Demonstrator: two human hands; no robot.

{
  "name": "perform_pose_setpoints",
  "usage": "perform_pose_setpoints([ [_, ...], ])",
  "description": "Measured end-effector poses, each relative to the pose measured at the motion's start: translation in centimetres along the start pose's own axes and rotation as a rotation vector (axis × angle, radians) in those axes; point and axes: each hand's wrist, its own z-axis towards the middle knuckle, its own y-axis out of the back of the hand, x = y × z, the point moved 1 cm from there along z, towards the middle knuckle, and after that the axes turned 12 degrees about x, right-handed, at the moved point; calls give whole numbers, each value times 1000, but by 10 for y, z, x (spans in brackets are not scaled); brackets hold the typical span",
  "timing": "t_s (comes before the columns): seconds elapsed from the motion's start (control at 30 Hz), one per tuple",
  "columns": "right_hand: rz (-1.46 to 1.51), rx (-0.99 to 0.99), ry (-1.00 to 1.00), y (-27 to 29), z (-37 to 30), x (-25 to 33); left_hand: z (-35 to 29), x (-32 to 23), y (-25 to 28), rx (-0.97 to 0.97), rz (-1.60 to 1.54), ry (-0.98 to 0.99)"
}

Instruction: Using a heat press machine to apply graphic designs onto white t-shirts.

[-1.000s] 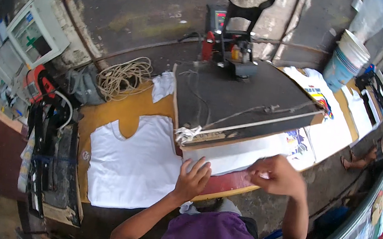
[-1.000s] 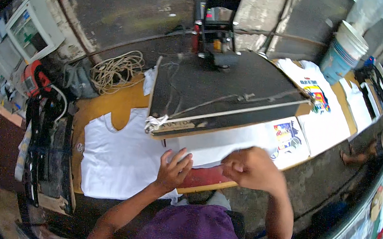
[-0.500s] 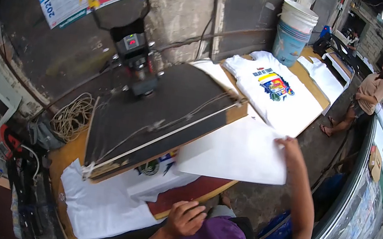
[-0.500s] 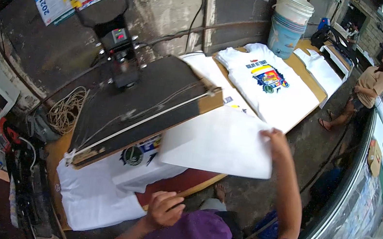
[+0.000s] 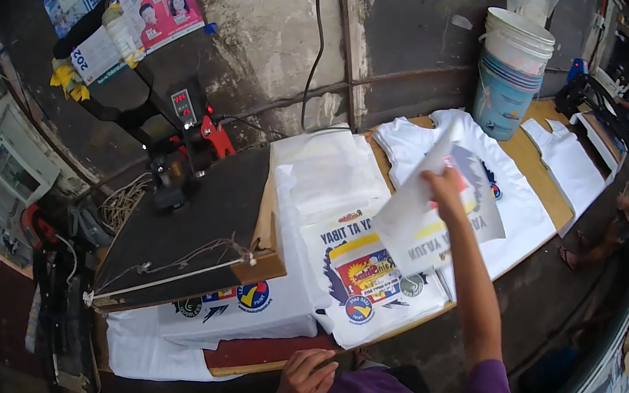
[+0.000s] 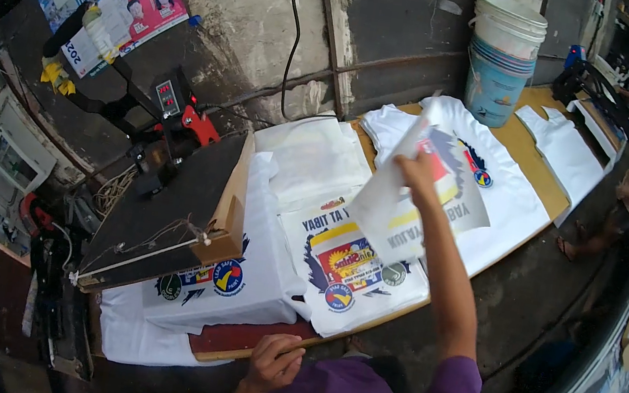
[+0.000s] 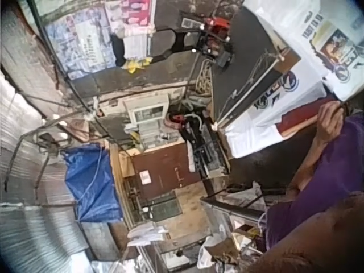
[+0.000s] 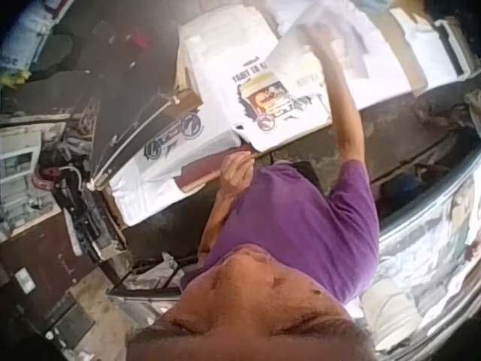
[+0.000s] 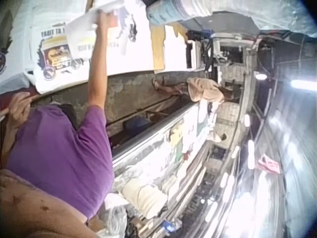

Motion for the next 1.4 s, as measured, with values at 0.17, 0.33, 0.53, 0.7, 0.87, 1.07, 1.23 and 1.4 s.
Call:
perform_pose_setpoints([
  [0.17, 1030, 395, 287, -61, 59, 11, -3, -4, -13, 73, 36, 162],
  [0.33, 1045, 149, 12, -112, 37, -91, -5, -4, -27, 18, -28, 402],
  [0.53, 647, 66, -399, -147, 26, -227, 20, -15, -32, 7, -15, 375],
  [0.7, 665, -95, -449, -166, 37, -245, 32, -15, -25, -12, -42, 418],
  [0.87, 829, -130, -476, -234, 52, -215, 36, -19, -19, -2, -81, 468],
  [1.07, 1004, 137, -529, -298, 47, -164, 15, -26, -13, -90, -73, 473],
  [1.23, 836, 629, -467, -273, -29, -166, -79, 33, 16, -357, 225, 635],
  [1.4, 989, 1099, -734, -212, -157, -188, -209, 175, 108, -1184, 90, 977],
])
